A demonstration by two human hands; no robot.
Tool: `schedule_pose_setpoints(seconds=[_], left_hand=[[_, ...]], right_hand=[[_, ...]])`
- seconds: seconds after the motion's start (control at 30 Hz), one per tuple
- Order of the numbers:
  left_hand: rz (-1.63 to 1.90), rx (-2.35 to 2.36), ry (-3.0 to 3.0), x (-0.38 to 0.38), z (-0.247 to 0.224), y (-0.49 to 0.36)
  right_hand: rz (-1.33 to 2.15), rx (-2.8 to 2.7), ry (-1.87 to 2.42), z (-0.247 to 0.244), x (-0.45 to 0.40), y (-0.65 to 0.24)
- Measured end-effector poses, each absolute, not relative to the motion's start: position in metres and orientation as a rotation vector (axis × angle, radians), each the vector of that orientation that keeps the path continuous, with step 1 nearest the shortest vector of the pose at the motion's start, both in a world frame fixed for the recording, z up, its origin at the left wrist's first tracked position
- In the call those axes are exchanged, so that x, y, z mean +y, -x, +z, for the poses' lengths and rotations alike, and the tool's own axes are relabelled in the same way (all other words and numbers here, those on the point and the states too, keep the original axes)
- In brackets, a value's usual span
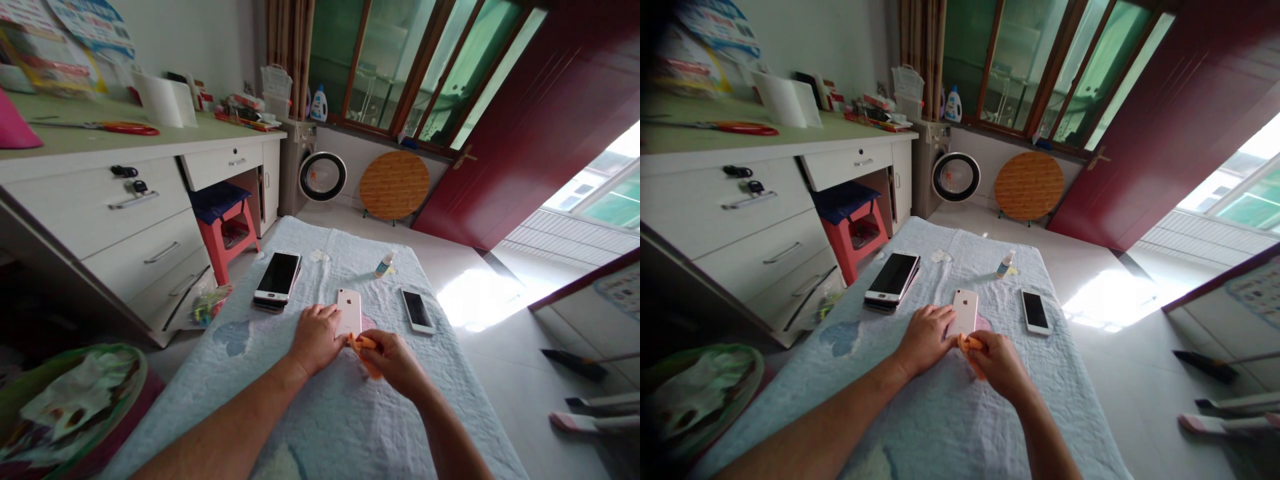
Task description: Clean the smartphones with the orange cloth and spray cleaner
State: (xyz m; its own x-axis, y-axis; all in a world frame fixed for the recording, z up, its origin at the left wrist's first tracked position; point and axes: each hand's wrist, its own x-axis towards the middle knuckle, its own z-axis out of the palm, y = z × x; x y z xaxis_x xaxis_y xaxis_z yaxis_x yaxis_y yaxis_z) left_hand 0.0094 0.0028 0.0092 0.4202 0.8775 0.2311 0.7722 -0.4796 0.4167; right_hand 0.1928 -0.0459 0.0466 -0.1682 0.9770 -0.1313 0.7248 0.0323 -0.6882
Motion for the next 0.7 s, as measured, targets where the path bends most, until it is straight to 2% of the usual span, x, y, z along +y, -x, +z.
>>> schedule_pose_setpoints(seconds=[0.13,0.7], left_hand=[[0.608,1.398,-2.429,0.013,0.006,-0.004],[0.537,1.307,-2.381,0.025,0.004,0.005]], right_hand=[[0.684,-2.016,1.67,0.047,-0.04,-0.194],[0.304,-2.359,1.613,0.027,-0.031,-0.163]])
